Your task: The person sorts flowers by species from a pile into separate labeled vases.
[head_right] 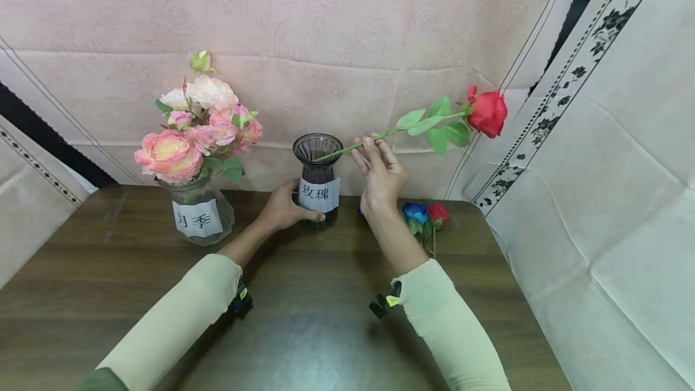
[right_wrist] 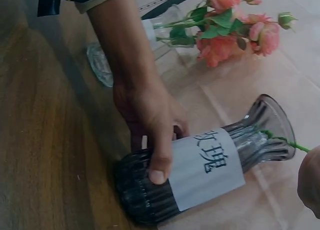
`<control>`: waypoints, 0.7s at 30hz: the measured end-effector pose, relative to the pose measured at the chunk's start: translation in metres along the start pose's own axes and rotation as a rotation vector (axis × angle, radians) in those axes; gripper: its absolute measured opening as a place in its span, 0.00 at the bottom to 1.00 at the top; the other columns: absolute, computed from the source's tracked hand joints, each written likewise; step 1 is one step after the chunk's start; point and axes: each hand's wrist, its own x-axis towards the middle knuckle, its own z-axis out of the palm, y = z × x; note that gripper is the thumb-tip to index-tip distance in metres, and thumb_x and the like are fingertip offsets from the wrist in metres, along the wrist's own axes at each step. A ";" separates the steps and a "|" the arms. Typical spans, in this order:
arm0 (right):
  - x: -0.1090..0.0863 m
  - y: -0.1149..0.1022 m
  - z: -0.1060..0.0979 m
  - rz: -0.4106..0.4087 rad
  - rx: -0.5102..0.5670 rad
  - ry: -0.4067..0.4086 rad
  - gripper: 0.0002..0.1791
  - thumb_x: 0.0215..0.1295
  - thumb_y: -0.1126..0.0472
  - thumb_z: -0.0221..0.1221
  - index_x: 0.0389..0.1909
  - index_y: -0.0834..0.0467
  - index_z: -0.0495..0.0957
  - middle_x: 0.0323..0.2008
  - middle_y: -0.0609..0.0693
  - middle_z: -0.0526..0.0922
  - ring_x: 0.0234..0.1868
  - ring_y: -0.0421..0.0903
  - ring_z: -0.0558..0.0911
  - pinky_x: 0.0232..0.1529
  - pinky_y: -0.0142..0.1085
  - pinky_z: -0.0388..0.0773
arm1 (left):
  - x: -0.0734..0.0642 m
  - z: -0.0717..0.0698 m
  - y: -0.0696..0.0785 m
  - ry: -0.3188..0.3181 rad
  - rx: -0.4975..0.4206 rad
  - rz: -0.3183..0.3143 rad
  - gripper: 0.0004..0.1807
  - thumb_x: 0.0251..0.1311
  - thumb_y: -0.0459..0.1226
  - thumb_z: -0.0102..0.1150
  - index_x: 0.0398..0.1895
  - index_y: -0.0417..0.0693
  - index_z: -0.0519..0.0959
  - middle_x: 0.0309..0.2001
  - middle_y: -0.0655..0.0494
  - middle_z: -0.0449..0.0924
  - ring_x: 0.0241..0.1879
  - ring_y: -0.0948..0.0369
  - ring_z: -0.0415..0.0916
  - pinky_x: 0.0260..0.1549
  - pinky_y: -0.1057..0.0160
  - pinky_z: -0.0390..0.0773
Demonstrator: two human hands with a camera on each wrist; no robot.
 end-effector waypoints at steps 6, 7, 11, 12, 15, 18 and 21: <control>-0.005 0.015 0.008 -0.060 -0.093 -0.038 0.22 0.80 0.65 0.69 0.68 0.73 0.82 0.48 0.53 0.93 0.57 0.55 0.94 0.65 0.44 0.89 | 0.000 -0.001 0.001 0.002 0.010 0.002 0.55 0.49 0.44 0.94 0.81 0.46 0.74 0.69 0.44 0.86 0.67 0.44 0.84 0.69 0.40 0.82; -0.006 0.018 0.009 -0.071 -0.110 -0.031 0.21 0.79 0.65 0.70 0.66 0.72 0.84 0.49 0.53 0.93 0.56 0.55 0.95 0.66 0.45 0.89 | 0.000 -0.001 0.001 0.003 0.011 0.001 0.55 0.49 0.44 0.94 0.81 0.46 0.74 0.69 0.44 0.86 0.67 0.44 0.84 0.70 0.40 0.82; -0.009 0.027 0.013 -0.091 -0.192 0.004 0.17 0.77 0.63 0.73 0.59 0.69 0.88 0.53 0.53 0.94 0.52 0.49 0.95 0.69 0.47 0.88 | 0.001 -0.001 0.001 0.002 0.012 0.001 0.55 0.49 0.44 0.94 0.81 0.46 0.74 0.69 0.44 0.85 0.67 0.44 0.84 0.70 0.40 0.82; -0.010 0.029 0.013 -0.088 -0.218 0.010 0.17 0.77 0.61 0.73 0.59 0.68 0.89 0.54 0.53 0.95 0.50 0.46 0.95 0.69 0.47 0.87 | 0.001 -0.001 0.001 0.003 0.011 0.003 0.54 0.49 0.44 0.94 0.80 0.46 0.74 0.69 0.44 0.86 0.67 0.44 0.84 0.70 0.40 0.82; -0.013 0.036 0.010 -0.072 -0.318 -0.015 0.20 0.79 0.57 0.72 0.63 0.65 0.89 0.61 0.54 0.94 0.52 0.43 0.93 0.69 0.46 0.87 | 0.001 -0.001 0.000 0.006 0.004 0.004 0.54 0.49 0.43 0.94 0.80 0.46 0.75 0.69 0.44 0.86 0.67 0.44 0.84 0.70 0.39 0.81; -0.018 0.041 0.004 -0.071 -0.420 -0.068 0.24 0.83 0.54 0.68 0.71 0.61 0.84 0.69 0.55 0.89 0.59 0.51 0.93 0.71 0.48 0.85 | 0.001 -0.001 -0.001 0.006 0.006 0.006 0.54 0.49 0.43 0.94 0.80 0.46 0.75 0.69 0.44 0.86 0.67 0.43 0.84 0.70 0.39 0.81; -0.024 0.046 -0.005 -0.077 -0.505 -0.131 0.26 0.87 0.52 0.63 0.77 0.58 0.79 0.77 0.52 0.82 0.67 0.59 0.89 0.75 0.52 0.82 | 0.001 0.000 -0.001 0.005 0.009 0.007 0.54 0.49 0.43 0.93 0.81 0.45 0.74 0.69 0.43 0.85 0.67 0.43 0.83 0.71 0.39 0.81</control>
